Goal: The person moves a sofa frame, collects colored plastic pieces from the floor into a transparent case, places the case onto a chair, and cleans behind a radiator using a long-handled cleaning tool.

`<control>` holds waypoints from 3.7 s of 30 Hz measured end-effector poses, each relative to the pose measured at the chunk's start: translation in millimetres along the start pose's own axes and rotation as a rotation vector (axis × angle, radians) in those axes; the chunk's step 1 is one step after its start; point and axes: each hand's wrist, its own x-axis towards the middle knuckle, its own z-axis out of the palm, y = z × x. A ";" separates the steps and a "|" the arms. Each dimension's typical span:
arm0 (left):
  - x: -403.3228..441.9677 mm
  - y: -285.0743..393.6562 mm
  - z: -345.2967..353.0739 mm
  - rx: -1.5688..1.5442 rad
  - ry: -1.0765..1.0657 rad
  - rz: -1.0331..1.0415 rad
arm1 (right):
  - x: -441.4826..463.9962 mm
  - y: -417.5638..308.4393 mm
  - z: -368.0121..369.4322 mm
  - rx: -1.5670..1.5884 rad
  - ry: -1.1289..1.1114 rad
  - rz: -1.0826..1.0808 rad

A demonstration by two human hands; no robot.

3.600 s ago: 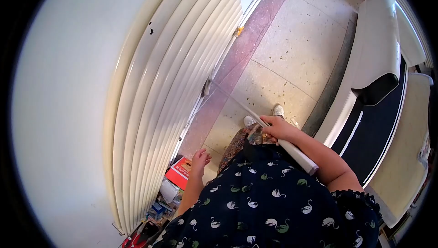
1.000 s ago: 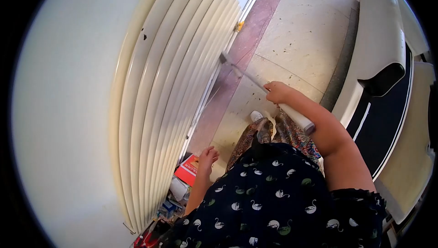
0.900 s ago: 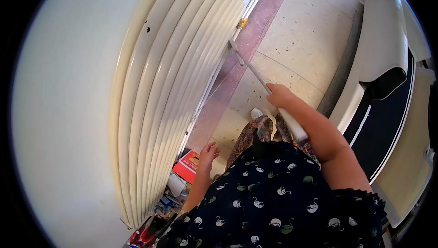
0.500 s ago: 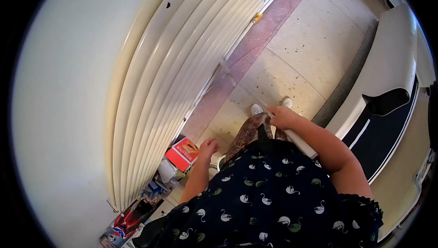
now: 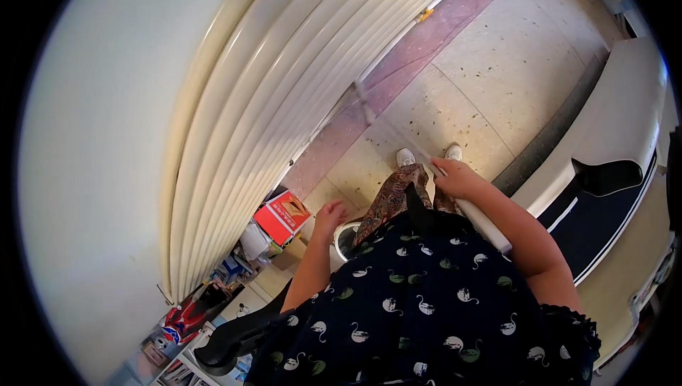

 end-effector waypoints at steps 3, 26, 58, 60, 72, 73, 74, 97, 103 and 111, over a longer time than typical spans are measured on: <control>3.4 -11.1 -5.5 0.006 0.016 -0.028 | -29.6 -16.1 -21.1 -0.013 0.032 0.119; 20.7 16.8 -5.8 0.108 -0.034 0.020 | 42.1 18.7 -23.8 -0.046 0.175 0.003; 43.9 38.6 -33.7 0.185 -0.074 0.018 | -10.0 -18.9 -21.0 0.483 0.243 0.041; 44.4 44.1 -34.8 0.157 -0.095 0.057 | 10.7 -14.6 -23.9 0.580 0.247 0.063; 32.9 45.6 -24.6 0.238 -0.108 0.049 | 17.6 -2.4 -25.6 0.714 0.314 0.106; 32.5 45.9 -24.7 0.256 -0.103 0.045 | 22.7 3.5 -20.5 0.713 0.335 0.126; 32.7 48.0 -26.5 0.267 -0.102 0.048 | 25.6 9.5 -16.9 0.713 0.356 0.147; 54.6 116.9 123.9 0.444 -0.147 0.141 | -117.2 166.9 -115.6 0.755 0.620 0.251; 52.5 153.9 258.5 0.531 -0.232 0.140 | -136.1 269.5 -200.2 0.656 0.596 0.375; 33.1 224.5 411.6 0.664 -0.425 0.415 | -149.2 330.1 -250.6 0.754 0.514 0.413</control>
